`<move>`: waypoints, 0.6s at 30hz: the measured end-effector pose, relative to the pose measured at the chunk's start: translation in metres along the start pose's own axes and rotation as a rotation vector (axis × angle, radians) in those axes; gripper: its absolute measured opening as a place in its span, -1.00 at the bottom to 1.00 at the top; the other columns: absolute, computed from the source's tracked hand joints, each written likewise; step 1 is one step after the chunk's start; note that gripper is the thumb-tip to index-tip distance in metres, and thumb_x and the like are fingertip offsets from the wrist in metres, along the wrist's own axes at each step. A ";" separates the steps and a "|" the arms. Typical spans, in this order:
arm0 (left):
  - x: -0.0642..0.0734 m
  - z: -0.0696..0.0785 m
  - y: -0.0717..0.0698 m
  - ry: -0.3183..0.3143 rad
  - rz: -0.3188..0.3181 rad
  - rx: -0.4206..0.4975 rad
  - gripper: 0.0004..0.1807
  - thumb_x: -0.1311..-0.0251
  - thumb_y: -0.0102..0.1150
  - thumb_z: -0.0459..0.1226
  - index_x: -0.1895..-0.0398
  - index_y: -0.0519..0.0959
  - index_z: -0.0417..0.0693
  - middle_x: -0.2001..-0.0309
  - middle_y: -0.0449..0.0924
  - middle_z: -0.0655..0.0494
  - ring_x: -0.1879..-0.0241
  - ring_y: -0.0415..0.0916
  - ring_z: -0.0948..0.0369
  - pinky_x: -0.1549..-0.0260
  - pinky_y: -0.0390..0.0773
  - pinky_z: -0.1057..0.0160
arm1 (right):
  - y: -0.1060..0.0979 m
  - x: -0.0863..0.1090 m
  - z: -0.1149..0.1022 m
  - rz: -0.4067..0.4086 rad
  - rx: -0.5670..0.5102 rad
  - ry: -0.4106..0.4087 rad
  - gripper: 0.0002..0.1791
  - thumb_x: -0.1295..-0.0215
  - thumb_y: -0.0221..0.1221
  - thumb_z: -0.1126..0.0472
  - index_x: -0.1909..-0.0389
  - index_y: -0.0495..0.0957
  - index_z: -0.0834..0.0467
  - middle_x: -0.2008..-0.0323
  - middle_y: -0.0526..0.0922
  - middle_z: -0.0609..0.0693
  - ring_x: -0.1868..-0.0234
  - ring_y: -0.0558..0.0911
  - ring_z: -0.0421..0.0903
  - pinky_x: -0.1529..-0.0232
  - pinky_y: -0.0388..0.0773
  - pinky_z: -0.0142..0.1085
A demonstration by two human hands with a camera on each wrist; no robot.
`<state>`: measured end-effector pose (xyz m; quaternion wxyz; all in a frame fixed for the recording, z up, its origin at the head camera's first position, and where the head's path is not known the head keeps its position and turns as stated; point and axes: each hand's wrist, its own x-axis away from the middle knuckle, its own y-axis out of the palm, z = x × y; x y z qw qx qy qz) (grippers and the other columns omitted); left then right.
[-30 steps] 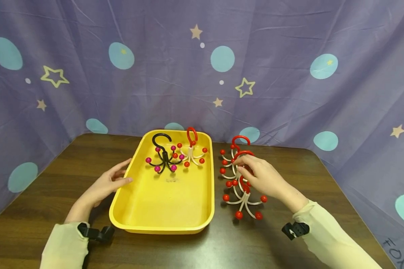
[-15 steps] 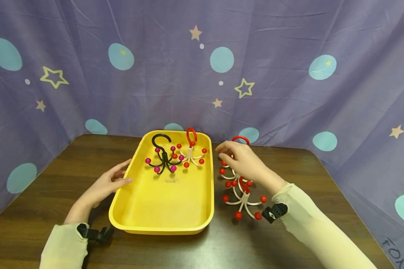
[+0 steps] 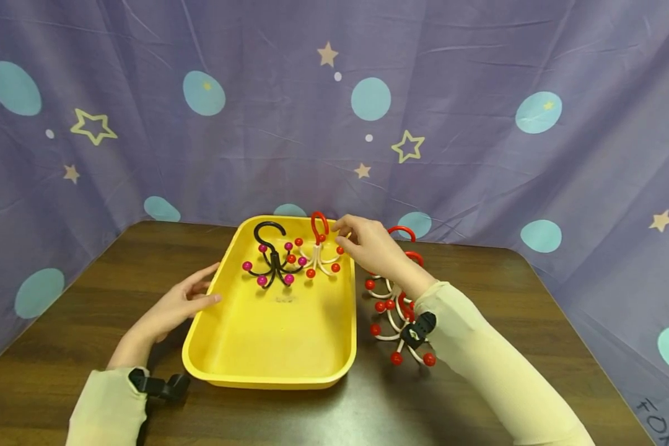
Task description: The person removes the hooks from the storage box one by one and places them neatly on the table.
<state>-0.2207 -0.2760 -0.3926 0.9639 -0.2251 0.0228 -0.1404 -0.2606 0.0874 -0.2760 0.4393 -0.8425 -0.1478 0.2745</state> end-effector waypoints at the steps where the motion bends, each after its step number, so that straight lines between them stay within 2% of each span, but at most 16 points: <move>1: 0.000 0.000 0.000 0.001 -0.002 0.002 -0.23 -0.24 0.04 -0.17 -0.43 -0.09 -0.01 -0.12 0.27 -0.38 0.14 0.48 0.11 0.28 0.56 0.18 | 0.001 -0.003 -0.002 -0.003 0.006 0.001 -0.78 -0.27 0.08 0.20 0.09 0.53 0.12 0.22 0.63 -0.02 0.36 0.57 -0.17 0.31 0.49 -0.31; 10: 0.002 0.001 -0.003 0.002 -0.022 0.009 -0.24 -0.25 0.03 -0.18 -0.43 -0.10 -0.03 -0.16 0.22 -0.43 0.08 0.48 0.00 0.26 0.56 0.12 | 0.013 -0.027 -0.021 -0.037 0.039 -0.004 -0.76 -0.26 0.07 0.19 0.07 0.51 0.12 0.20 0.63 -0.03 0.30 0.57 -0.16 0.25 0.49 -0.30; 18: 0.003 -0.001 -0.004 0.008 -0.026 0.018 -0.25 -0.24 0.04 -0.20 -0.42 -0.07 -0.05 -0.17 0.21 -0.44 0.05 0.45 -0.03 0.22 0.56 0.05 | 0.034 -0.044 -0.030 -0.093 -0.008 0.034 -0.70 -0.28 0.05 0.16 -0.02 0.46 0.10 0.16 0.58 -0.04 0.19 0.56 -0.16 0.18 0.49 -0.31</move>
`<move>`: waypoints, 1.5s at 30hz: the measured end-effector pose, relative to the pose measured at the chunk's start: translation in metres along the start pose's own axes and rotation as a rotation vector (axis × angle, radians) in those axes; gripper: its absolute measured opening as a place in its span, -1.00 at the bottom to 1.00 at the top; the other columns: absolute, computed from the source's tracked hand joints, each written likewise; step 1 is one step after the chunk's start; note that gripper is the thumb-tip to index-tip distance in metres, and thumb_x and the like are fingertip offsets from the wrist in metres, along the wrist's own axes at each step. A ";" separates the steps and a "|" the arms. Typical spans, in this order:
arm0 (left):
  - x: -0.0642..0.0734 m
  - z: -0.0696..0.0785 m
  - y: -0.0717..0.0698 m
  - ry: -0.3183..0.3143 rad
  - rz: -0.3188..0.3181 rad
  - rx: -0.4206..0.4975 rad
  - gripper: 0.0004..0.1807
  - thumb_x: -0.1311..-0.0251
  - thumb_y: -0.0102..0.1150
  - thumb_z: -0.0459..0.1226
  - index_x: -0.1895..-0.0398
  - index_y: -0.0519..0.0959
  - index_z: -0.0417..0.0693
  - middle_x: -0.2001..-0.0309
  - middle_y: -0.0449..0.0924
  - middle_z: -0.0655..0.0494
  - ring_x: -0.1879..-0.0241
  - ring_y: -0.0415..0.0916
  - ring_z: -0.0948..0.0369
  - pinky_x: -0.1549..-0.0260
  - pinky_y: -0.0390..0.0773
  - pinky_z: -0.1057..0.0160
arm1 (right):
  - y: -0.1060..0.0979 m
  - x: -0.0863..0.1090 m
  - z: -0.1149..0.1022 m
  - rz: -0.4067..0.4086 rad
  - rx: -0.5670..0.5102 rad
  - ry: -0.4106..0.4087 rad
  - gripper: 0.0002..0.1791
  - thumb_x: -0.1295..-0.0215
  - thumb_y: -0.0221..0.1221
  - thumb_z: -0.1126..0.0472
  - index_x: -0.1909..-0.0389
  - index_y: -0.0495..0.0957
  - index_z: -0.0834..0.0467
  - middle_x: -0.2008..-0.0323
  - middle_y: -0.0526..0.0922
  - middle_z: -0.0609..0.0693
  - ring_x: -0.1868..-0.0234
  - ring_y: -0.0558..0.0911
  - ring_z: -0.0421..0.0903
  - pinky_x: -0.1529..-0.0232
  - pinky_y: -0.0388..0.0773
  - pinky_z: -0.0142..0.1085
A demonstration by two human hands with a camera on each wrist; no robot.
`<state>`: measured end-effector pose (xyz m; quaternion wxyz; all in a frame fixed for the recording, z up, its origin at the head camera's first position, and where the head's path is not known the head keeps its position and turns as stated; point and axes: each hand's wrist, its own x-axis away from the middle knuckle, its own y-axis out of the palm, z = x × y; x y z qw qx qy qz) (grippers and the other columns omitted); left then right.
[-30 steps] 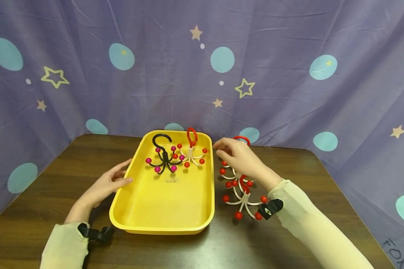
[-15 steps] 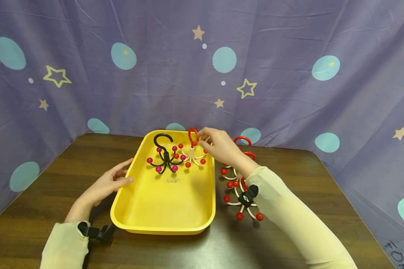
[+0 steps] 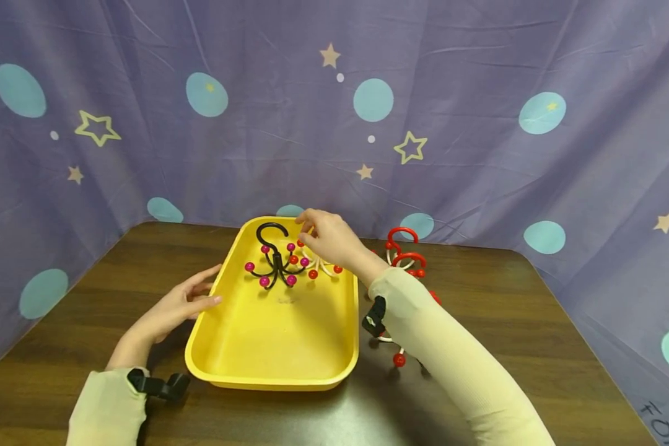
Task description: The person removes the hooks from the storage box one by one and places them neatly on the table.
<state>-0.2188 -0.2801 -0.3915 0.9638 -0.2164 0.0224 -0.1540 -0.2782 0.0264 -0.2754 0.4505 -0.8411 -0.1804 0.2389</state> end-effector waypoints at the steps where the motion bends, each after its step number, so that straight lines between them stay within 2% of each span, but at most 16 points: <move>1: 0.000 0.000 0.000 0.002 0.000 -0.002 -0.25 -0.24 0.04 -0.20 -0.42 -0.07 -0.05 -0.17 0.21 -0.44 0.04 0.45 -0.05 0.22 0.56 0.05 | 0.002 -0.002 -0.001 -0.007 -0.011 0.008 -0.68 -0.28 0.06 0.15 -0.04 0.45 0.10 0.14 0.58 -0.03 0.17 0.56 -0.14 0.17 0.49 -0.30; 12: 0.001 0.002 -0.001 -0.006 -0.004 0.002 -0.25 -0.24 0.05 -0.20 -0.42 -0.06 -0.02 -0.18 0.21 -0.43 0.03 0.46 -0.08 0.20 0.55 0.02 | 0.026 -0.021 0.001 0.027 -0.124 0.079 -0.51 -0.24 0.13 0.08 -0.17 0.36 0.11 -0.03 0.50 0.02 -0.03 0.49 -0.06 -0.02 0.44 -0.23; 20: 0.000 0.000 -0.002 -0.003 -0.005 0.025 -0.25 -0.24 0.05 -0.21 -0.42 -0.06 -0.03 -0.15 0.25 -0.41 0.08 0.49 0.02 0.22 0.56 0.07 | 0.044 -0.033 0.000 0.042 -0.280 0.129 -0.46 -0.21 0.16 0.07 -0.21 0.31 0.05 -0.11 0.45 0.03 -0.14 0.44 -0.04 -0.06 0.43 -0.22; 28: 0.000 -0.003 -0.001 0.006 -0.005 0.047 -0.25 -0.24 0.05 -0.22 -0.42 -0.06 -0.05 -0.14 0.26 -0.40 0.14 0.51 0.19 0.24 0.57 0.12 | 0.059 -0.044 0.001 0.069 -0.325 0.154 -0.47 -0.24 0.13 0.07 -0.22 0.31 0.11 -0.09 0.48 0.04 -0.10 0.46 -0.05 -0.04 0.45 -0.23; 32: -0.001 -0.004 -0.001 0.004 -0.004 0.052 -0.26 -0.24 0.04 -0.22 -0.42 -0.06 -0.05 -0.14 0.26 -0.39 0.15 0.52 0.19 0.25 0.57 0.13 | 0.063 -0.048 0.002 0.088 -0.376 0.165 -0.51 -0.26 0.10 0.07 -0.20 0.33 0.09 -0.07 0.51 0.04 -0.06 0.49 -0.07 0.02 0.48 -0.25; 39: -0.001 -0.003 0.000 -0.001 -0.003 0.056 -0.25 -0.24 0.04 -0.21 -0.42 -0.06 -0.04 -0.16 0.24 -0.41 0.13 0.51 0.14 0.24 0.56 0.13 | 0.065 -0.052 0.001 0.076 -0.522 0.202 -0.57 -0.27 0.10 0.15 -0.16 0.39 0.09 -0.02 0.49 0.07 0.16 0.59 0.00 0.23 0.55 -0.33; 42: -0.001 -0.003 0.000 0.000 -0.006 0.056 -0.26 -0.24 0.04 -0.22 -0.42 -0.06 -0.04 -0.15 0.25 -0.40 0.13 0.51 0.14 0.24 0.56 0.12 | 0.065 -0.051 0.000 0.070 -0.513 0.221 -0.61 -0.25 0.12 0.16 -0.11 0.44 0.09 0.00 0.49 0.08 0.13 0.58 0.01 0.22 0.54 -0.32; 45: -0.001 -0.003 -0.001 0.006 -0.008 0.058 -0.26 -0.24 0.04 -0.22 -0.42 -0.06 -0.04 -0.15 0.25 -0.41 0.14 0.53 0.13 0.23 0.57 0.11 | 0.065 -0.050 -0.001 0.084 -0.460 0.230 -0.65 -0.23 0.15 0.14 -0.04 0.51 0.07 0.02 0.53 0.05 0.09 0.55 -0.05 0.16 0.52 -0.32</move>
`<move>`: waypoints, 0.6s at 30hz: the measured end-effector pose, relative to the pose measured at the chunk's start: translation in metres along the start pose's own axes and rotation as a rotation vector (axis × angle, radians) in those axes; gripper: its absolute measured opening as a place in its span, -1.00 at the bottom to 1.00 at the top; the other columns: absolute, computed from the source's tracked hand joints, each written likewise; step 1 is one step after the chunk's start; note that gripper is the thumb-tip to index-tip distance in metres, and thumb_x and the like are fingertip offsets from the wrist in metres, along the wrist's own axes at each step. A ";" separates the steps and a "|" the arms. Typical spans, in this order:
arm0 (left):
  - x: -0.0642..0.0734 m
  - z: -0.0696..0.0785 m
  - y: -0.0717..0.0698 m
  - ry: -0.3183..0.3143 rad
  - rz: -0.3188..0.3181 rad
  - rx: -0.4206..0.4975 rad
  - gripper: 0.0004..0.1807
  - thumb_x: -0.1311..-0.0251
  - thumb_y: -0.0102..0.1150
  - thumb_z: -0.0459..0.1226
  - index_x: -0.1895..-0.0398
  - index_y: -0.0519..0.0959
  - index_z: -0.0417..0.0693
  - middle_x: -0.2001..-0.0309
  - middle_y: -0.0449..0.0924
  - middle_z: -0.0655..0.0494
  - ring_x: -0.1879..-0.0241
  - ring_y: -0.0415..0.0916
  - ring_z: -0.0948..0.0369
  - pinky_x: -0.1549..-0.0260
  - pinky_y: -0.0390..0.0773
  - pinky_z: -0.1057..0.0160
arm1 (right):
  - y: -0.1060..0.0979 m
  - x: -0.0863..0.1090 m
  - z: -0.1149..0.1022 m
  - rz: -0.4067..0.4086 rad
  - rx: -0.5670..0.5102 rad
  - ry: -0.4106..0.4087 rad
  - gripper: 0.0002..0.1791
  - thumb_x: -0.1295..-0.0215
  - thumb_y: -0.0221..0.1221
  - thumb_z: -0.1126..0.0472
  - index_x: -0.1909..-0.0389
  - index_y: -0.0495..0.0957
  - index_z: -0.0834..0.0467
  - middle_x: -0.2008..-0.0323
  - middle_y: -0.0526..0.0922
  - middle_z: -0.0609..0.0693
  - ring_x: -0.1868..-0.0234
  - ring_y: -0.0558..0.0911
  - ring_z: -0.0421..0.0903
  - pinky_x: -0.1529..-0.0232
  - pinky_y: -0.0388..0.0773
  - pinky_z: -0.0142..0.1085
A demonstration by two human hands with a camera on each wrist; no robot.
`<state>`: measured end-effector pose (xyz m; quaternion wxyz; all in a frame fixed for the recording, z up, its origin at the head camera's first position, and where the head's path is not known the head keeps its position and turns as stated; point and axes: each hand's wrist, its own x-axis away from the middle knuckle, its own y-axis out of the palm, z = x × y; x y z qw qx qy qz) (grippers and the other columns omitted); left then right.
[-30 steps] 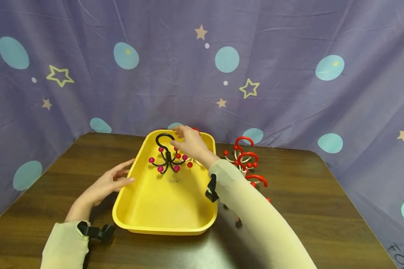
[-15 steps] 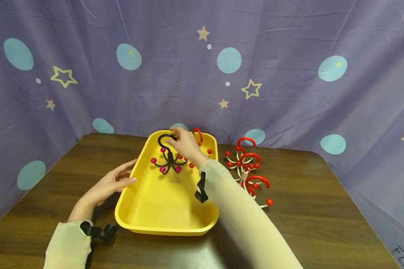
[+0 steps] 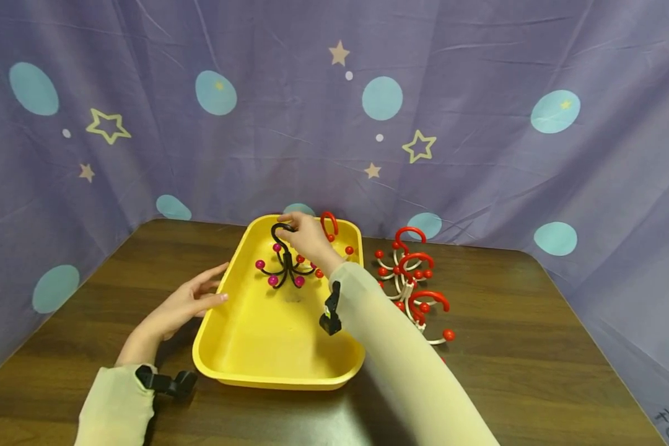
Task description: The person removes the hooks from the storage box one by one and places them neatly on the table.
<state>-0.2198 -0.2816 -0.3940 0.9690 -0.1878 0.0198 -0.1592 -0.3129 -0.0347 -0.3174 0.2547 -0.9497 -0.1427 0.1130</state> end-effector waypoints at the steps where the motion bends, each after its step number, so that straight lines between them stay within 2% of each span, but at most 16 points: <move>1: 0.000 0.000 0.000 0.001 -0.001 0.001 -0.26 -0.24 0.04 -0.23 -0.42 -0.06 -0.04 -0.14 0.26 -0.41 0.14 0.53 0.13 0.23 0.57 0.10 | 0.000 0.001 0.000 0.009 0.018 -0.002 -0.66 -0.22 0.16 0.14 -0.02 0.52 0.06 0.03 0.55 0.03 0.08 0.54 -0.08 0.15 0.51 -0.32; 6: 0.000 0.000 -0.001 0.006 -0.008 0.012 -0.27 -0.25 0.03 -0.24 -0.42 -0.06 -0.04 -0.15 0.25 -0.42 0.15 0.54 0.14 0.23 0.57 0.10 | -0.002 0.004 0.001 0.045 0.063 -0.003 -0.75 -0.18 0.20 0.12 0.13 0.61 0.07 0.17 0.63 -0.06 0.19 0.56 -0.16 0.18 0.51 -0.37; 10: 0.000 0.000 -0.001 0.007 -0.011 0.013 -0.27 -0.25 0.02 -0.23 -0.42 -0.07 -0.04 -0.15 0.25 -0.42 0.15 0.54 0.14 0.23 0.57 0.10 | -0.003 0.006 0.003 0.053 0.056 0.002 -0.83 -0.19 0.19 0.12 0.23 0.64 0.06 0.28 0.65 -0.10 0.27 0.56 -0.20 0.24 0.50 -0.38; 18: 0.000 0.000 0.000 -0.001 -0.005 0.000 -0.26 -0.25 0.03 -0.22 -0.42 -0.06 -0.02 -0.14 0.26 -0.41 0.13 0.53 0.12 0.23 0.57 0.09 | -0.004 0.012 0.001 0.059 0.059 -0.035 -0.84 -0.20 0.18 0.12 0.26 0.65 0.04 0.30 0.65 -0.13 0.29 0.56 -0.21 0.26 0.50 -0.41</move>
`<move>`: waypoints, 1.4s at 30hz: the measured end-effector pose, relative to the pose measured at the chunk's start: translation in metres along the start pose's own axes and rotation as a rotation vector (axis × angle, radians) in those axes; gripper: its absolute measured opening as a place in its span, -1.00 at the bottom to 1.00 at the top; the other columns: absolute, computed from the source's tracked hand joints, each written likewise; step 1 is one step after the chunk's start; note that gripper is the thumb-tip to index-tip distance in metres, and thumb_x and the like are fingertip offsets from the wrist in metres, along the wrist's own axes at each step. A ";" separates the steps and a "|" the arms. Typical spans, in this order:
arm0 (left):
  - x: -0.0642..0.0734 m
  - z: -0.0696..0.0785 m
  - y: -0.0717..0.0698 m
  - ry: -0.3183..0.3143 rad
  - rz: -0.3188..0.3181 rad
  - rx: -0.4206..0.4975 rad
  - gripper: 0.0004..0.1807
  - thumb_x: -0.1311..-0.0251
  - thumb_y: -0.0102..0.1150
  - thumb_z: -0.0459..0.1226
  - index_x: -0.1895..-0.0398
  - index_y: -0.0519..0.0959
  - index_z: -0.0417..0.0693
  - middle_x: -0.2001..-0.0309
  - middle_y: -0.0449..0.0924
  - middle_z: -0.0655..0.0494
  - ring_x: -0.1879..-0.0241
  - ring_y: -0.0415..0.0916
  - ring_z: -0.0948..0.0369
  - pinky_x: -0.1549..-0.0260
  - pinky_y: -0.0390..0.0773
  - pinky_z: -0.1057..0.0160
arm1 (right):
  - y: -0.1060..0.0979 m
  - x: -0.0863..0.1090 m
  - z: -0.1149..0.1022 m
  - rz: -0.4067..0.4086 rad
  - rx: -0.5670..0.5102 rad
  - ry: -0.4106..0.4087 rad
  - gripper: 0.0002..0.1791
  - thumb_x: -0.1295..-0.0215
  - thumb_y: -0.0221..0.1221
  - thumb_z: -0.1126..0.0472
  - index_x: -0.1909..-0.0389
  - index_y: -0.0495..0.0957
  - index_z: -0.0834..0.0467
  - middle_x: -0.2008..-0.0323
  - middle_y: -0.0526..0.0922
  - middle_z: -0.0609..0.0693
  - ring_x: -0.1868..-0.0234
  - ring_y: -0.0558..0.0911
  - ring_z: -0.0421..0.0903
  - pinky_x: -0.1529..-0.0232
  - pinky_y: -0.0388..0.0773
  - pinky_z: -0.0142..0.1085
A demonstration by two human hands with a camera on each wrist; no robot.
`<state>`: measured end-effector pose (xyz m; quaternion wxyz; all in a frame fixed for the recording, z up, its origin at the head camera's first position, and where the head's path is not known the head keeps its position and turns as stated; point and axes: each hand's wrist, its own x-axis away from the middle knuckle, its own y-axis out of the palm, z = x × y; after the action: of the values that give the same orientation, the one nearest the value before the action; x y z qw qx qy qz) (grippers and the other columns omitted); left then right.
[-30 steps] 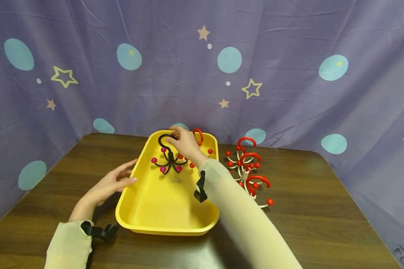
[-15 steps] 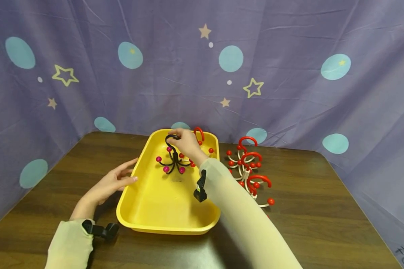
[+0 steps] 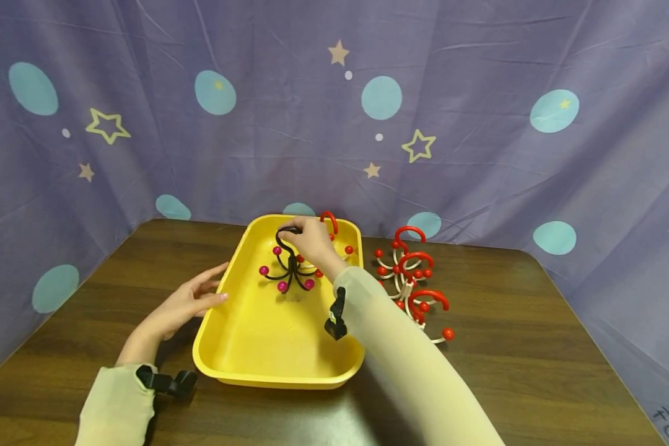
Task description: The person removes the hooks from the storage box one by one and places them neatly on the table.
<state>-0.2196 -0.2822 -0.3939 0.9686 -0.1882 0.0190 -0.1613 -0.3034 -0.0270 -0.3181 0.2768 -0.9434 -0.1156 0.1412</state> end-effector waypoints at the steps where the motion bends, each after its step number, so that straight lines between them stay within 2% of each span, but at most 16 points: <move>1: 0.000 0.000 0.000 -0.001 0.001 -0.002 -0.26 -0.25 0.03 -0.22 -0.42 -0.06 -0.02 -0.15 0.26 -0.41 0.13 0.53 0.11 0.23 0.56 0.09 | -0.001 0.000 0.000 0.001 -0.008 -0.001 -0.84 -0.19 0.18 0.11 0.26 0.65 0.04 0.30 0.65 -0.13 0.29 0.56 -0.21 0.28 0.50 -0.41; 5: -0.001 0.000 0.001 -0.005 0.007 -0.008 -0.26 -0.24 0.04 -0.21 -0.42 -0.06 -0.02 -0.15 0.25 -0.41 0.12 0.52 0.10 0.22 0.56 0.09 | -0.004 0.001 -0.001 0.004 -0.047 0.001 -0.83 -0.18 0.19 0.10 0.25 0.66 0.04 0.30 0.64 -0.13 0.33 0.54 -0.20 0.33 0.49 -0.39; 9: -0.001 0.000 0.001 -0.010 0.009 -0.005 -0.26 -0.24 0.04 -0.21 -0.42 -0.06 -0.02 -0.15 0.25 -0.41 0.13 0.52 0.13 0.22 0.56 0.11 | -0.008 0.002 -0.004 -0.004 -0.038 -0.003 -0.83 -0.17 0.20 0.10 0.25 0.66 0.03 0.29 0.63 -0.13 0.34 0.53 -0.19 0.36 0.48 -0.40; 16: 0.000 0.003 -0.001 -0.001 0.000 0.002 -0.26 -0.25 0.02 -0.22 -0.42 -0.07 -0.02 -0.16 0.24 -0.41 0.12 0.54 0.12 0.23 0.57 0.11 | -0.024 0.009 -0.018 -0.035 -0.047 -0.022 -0.79 -0.17 0.19 0.07 0.18 0.64 0.00 0.28 0.61 -0.14 0.38 0.56 -0.05 0.43 0.49 -0.36; 20: -0.001 0.003 -0.001 0.002 0.000 0.006 -0.27 -0.25 0.02 -0.23 -0.42 -0.07 -0.04 -0.15 0.25 -0.42 0.14 0.54 0.14 0.24 0.57 0.11 | -0.035 0.013 -0.024 -0.047 -0.033 -0.064 -0.78 -0.19 0.18 0.06 0.16 0.63 -0.02 0.20 0.63 -0.16 0.43 0.55 -0.13 0.42 0.48 -0.37; 25: -0.001 0.002 0.001 0.004 0.005 -0.011 -0.27 -0.25 0.03 -0.22 -0.42 -0.06 -0.06 -0.13 0.27 -0.41 0.15 0.54 0.17 0.24 0.57 0.11 | -0.049 0.020 -0.028 -0.068 -0.022 -0.094 -0.81 -0.20 0.16 0.04 0.18 0.62 -0.09 0.11 0.61 -0.19 0.30 0.56 -0.21 0.31 0.47 -0.40; 32: 0.000 -0.001 0.001 0.013 0.006 0.003 -0.28 -0.26 0.02 -0.24 -0.42 -0.06 -0.06 -0.13 0.27 -0.40 0.17 0.55 0.21 0.26 0.58 0.16 | -0.068 0.026 -0.032 -0.055 -0.027 -0.121 -0.84 -0.20 0.16 0.01 0.23 0.64 -0.12 0.30 0.65 -0.20 0.39 0.52 -0.16 0.34 0.42 -0.32; 39: 0.000 -0.001 0.001 0.029 -0.006 0.020 -0.28 -0.27 0.00 -0.26 -0.42 -0.08 -0.07 -0.13 0.26 -0.42 0.17 0.55 0.21 0.27 0.58 0.16 | -0.084 0.029 -0.036 -0.044 -0.007 -0.151 -0.82 -0.20 0.16 0.02 0.21 0.63 -0.09 0.37 0.65 -0.13 0.53 0.40 -0.10 0.45 0.35 -0.32; 42: -0.001 -0.001 0.002 0.029 -0.006 0.015 -0.28 -0.27 0.00 -0.26 -0.42 -0.08 -0.06 -0.14 0.25 -0.42 0.17 0.55 0.21 0.27 0.58 0.15 | -0.095 0.029 -0.037 -0.038 -0.007 -0.164 -0.82 -0.20 0.17 0.04 0.21 0.63 -0.07 0.38 0.65 -0.10 0.50 0.44 -0.16 0.43 0.37 -0.34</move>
<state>-0.2202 -0.2807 -0.3954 0.9692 -0.1784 0.0316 -0.1670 -0.2774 0.0411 -0.2418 0.2658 -0.9272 -0.1564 0.2125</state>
